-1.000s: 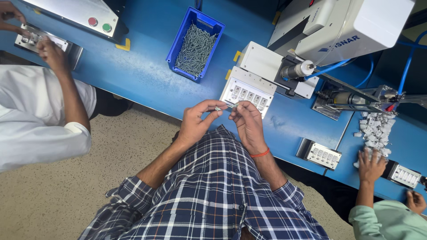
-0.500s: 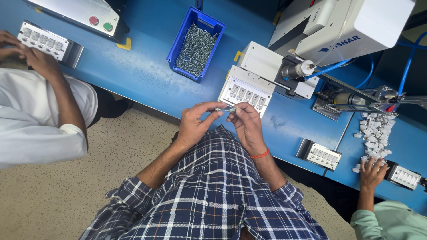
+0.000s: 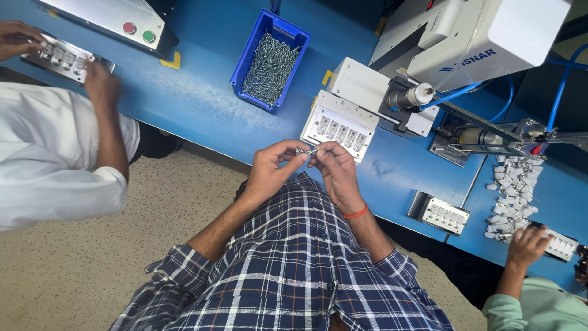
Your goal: The person picks small metal components from a blue bin and places them into a white plastic housing on a blue workbench. They repeatedly insert the components into slots, adjust the housing, and move it aside to continue the process.
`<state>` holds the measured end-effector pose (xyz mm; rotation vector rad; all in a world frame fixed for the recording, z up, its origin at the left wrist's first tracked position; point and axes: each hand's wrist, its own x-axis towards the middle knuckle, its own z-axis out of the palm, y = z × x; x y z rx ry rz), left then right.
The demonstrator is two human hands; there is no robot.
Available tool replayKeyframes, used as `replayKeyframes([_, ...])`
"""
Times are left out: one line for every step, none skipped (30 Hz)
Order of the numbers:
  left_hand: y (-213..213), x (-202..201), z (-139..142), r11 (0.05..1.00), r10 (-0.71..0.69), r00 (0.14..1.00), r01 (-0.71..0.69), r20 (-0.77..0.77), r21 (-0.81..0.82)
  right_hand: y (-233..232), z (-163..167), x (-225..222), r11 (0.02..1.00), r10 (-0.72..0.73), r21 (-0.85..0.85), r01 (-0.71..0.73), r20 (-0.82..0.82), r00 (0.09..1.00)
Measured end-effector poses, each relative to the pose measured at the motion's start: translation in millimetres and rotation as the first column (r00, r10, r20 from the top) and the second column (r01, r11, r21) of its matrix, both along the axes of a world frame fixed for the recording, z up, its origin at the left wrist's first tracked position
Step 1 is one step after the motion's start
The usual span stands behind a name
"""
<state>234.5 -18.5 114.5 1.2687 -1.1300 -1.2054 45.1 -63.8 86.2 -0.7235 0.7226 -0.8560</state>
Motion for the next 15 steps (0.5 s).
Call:
replayKeyframes([0, 0, -1, 1.0, -0.003, 1.0, 0.003, -0.022, -0.001, 0, 1, 0, 1.0, 0.0, -0.004, 0.0, -0.004, 1.0])
replayKeyframes([0, 0, -1, 1.0, -0.006, 0.999, 0.006, -0.044, -0.002, 0, 1, 0, 1.0, -0.001, 0.005, 0.001, -0.006, 1.0])
replayKeyframes([0, 0, -2, 1.0, -0.007, 0.998, 0.007, -0.06, -0.005, 0, 1, 0, 1.0, -0.003, 0.014, 0.003, -0.01, 1.0])
replayKeyframes([0, 1, -3, 1.0, -0.009, 0.997, 0.008, -0.076, -0.009, 0, 0, 0, 1.0, -0.005, 0.023, 0.005, -0.013, 1.0])
replayKeyframes([1, 2, -4, 1.0, -0.011, 0.996, 0.01, -0.092, -0.011, 0, -1, 0, 1.0, -0.012, 0.002, 0.012, -0.032, 0.999])
replayKeyframes([0, 3, -4, 1.0, -0.016, 0.997, 0.016, -0.071, -0.006, 0, -3, 1, 1.0, -0.018, -0.018, 0.017, -0.051, 0.999])
replayKeyframes([0, 3, -6, 1.0, -0.021, 0.999, 0.021, -0.05, -0.001, 0, -4, 2, 0.999, -0.024, -0.038, 0.022, -0.07, 0.997])
replayKeyframes([0, 4, -7, 1.0, -0.026, 0.999, 0.026, -0.029, 0.005, 0, -5, 2, 0.999, -0.032, -0.044, 0.029, -0.069, 0.997])
replayKeyframes([0, 5, -9, 0.999, -0.028, 0.997, 0.03, -0.067, 0.027, 0, -6, 2, 0.998, -0.039, -0.05, 0.036, -0.068, 0.997])
replayKeyframes([0, 6, -12, 0.998, -0.03, 0.994, 0.035, -0.105, 0.048, 0, -6, 2, 0.997, -0.047, -0.056, 0.044, -0.067, 0.997])
replayKeyframes([1, 6, -15, 0.997, -0.031, 0.989, 0.042, -0.144, 0.07, 0, -5, 3, 0.994, -0.055, -0.096, 0.046, -0.09, 0.994])
replayKeyframes([1, 6, -19, 0.994, -0.021, 0.978, 0.043, -0.209, 0.104, 0, -3, 4, 0.99, -0.064, -0.135, 0.049, -0.112, 0.992])
replayKeyframes([2, 5, -25, 0.99, -0.007, 0.962, 0.046, -0.273, 0.137, 0, 0, 5, 0.983, -0.072, -0.175, 0.048, -0.133, 0.988])
replayKeyframes([2, 5, -31, 0.984, 0.011, 0.942, 0.049, -0.335, 0.17, 1, 3, 6, 0.956, -0.113, -0.292, 0.039, -0.242, 0.964])
replayKeyframes([3, 5, -38, 0.962, 0.054, 0.898, 0.071, -0.437, 0.264, 2, 7, 7, 0.915, -0.165, -0.403, 0.015, -0.34, 0.926])
